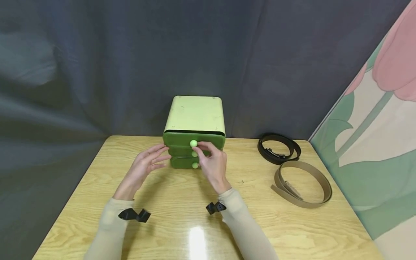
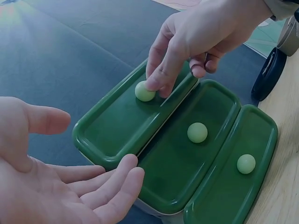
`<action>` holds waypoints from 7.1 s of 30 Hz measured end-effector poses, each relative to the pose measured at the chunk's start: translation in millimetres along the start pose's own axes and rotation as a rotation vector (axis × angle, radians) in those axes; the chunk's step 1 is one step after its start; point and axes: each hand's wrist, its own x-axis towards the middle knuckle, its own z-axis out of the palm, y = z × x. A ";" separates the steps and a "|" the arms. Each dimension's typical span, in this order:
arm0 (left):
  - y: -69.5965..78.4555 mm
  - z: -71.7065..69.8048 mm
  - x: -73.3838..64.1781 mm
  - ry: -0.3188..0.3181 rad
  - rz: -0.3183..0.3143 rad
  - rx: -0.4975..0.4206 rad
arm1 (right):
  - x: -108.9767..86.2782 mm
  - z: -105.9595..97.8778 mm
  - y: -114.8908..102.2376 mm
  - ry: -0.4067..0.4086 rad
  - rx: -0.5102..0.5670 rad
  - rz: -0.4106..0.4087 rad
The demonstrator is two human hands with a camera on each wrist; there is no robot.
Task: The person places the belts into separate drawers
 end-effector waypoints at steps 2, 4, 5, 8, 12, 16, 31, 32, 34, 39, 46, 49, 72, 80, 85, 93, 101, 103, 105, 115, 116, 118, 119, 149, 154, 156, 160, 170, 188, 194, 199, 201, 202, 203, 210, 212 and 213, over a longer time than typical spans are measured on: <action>-0.7 0.1 -0.1 -0.017 0.001 0.000 | -0.2 0.6 1.7 0.015 0.011 0.015; -2.1 0.2 -0.5 -0.033 0.005 0.008 | -0.8 1.4 3.1 0.020 0.022 0.037; -2.8 0.4 -0.5 -0.039 0.007 0.009 | -1.2 1.7 3.1 0.019 0.028 0.048; -5.1 0.9 -1.1 -0.047 0.004 0.008 | -2.0 2.5 3.4 0.022 0.047 0.072; -6.6 0.0 -1.7 -0.054 0.011 0.003 | -0.1 3.0 1.7 0.030 0.071 0.070; -7.6 -3.3 -0.7 -0.072 0.042 0.013 | 4.5 3.7 2.1 0.032 0.087 0.067; -5.5 -5.3 7.5 -0.055 0.057 0.021 | 10.4 6.2 10.4 0.058 0.096 0.054; -6.1 -5.6 7.9 -0.052 0.056 0.024 | 10.1 6.4 10.7 0.061 0.094 0.044; -7.2 -6.2 8.4 -0.047 0.054 0.030 | 9.6 7.0 11.5 0.067 0.093 0.035; -10.3 -7.4 8.5 -0.033 0.048 0.039 | 9.2 8.6 10.7 0.068 0.097 0.061; -14.5 -6.7 9.5 -0.028 0.048 0.030 | 8.9 7.0 10.0 0.055 0.104 0.097; -14.5 -5.3 9.9 -0.030 0.042 0.010 | 9.7 6.5 12.3 0.033 0.085 0.074; -4.5 2.4 10.2 -0.007 0.058 -0.005 | 10.5 1.1 22.5 -0.130 -0.032 0.132; -8.0 1.1 9.8 -0.045 0.096 0.028 | 6.9 -10.0 35.7 -0.237 -0.037 0.098; -8.0 -1.0 8.8 -0.044 0.101 0.038 | 4.6 -11.1 42.4 -0.315 -0.055 0.099; -9.7 -1.9 9.0 -0.050 0.099 0.045 | -0.2 -9.3 48.7 -0.394 -0.065 0.132; -11.0 -3.1 10.9 -0.044 0.087 0.072 | -2.9 -3.3 47.0 -0.327 -0.040 0.122; -10.8 -3.4 10.4 -0.050 0.081 0.069 | -3.9 -1.6 47.4 -0.305 -0.044 0.112; -10.9 -4.1 10.2 -0.061 0.078 0.070 | -4.9 -0.4 47.7 -0.289 -0.046 0.105; -12.5 -5.8 11.8 -0.063 0.086 0.061 | -6.3 0.6 48.1 -0.257 -0.030 0.081; -12.7 -5.8 12.1 -0.061 0.089 0.061 | -6.4 0.4 47.7 -0.256 -0.027 0.083; -13.0 -5.7 12.3 -0.059 0.094 0.055 | -6.7 0.2 47.6 -0.253 -0.025 0.086; -13.1 -5.7 12.2 -0.060 0.096 0.054 | -7.0 0.1 47.5 -0.253 -0.022 0.088; -13.2 -5.5 10.6 -0.056 0.090 0.036 | -12.1 -4.1 44.0 -0.273 0.029 0.105; -15.3 -4.9 11.5 -0.026 0.085 0.025 | -14.8 -4.9 46.5 -0.275 0.019 0.111; -16.6 -4.7 12.6 -0.009 0.078 0.018 | -15.4 -5.2 47.4 -0.277 0.011 0.112; -20.0 -4.9 15.6 0.024 0.057 0.006 | -15.7 -5.5 47.8 -0.284 0.012 0.116; -26.9 -4.4 20.6 0.009 -0.037 0.026 | -17.7 -8.4 44.5 -0.300 0.006 0.111; -38.7 -4.9 23.2 -0.014 -0.103 0.048 | -22.5 -12.6 42.9 -0.324 -0.010 0.093; -39.2 -3.3 23.8 -0.003 -0.113 0.036 | -25.2 -14.0 41.2 -0.316 0.017 0.085; -38.5 -3.7 24.3 -0.004 -0.115 0.025 | -26.7 -14.4 40.5 -0.315 0.021 0.078; -38.7 -3.9 24.4 -0.004 -0.117 0.024 | -28.0 -14.7 40.1 -0.314 0.017 0.079; -38.9 -3.8 24.4 -0.006 -0.116 0.025 | -28.8 -14.7 39.6 -0.312 0.015 0.078; -39.6 -3.7 24.7 -0.006 -0.117 0.028 | -29.7 -14.7 39.2 -0.309 0.014 0.076; -41.3 -3.1 25.8 0.003 -0.116 0.044 | -34.2 -14.0 38.3 -0.285 0.019 0.038; -41.7 -3.6 25.7 0.004 -0.117 0.039 | -35.0 -14.2 39.0 -0.285 0.013 0.028; -41.9 -3.8 25.8 0.005 -0.117 0.038 | -35.3 -14.5 39.2 -0.286 0.010 0.024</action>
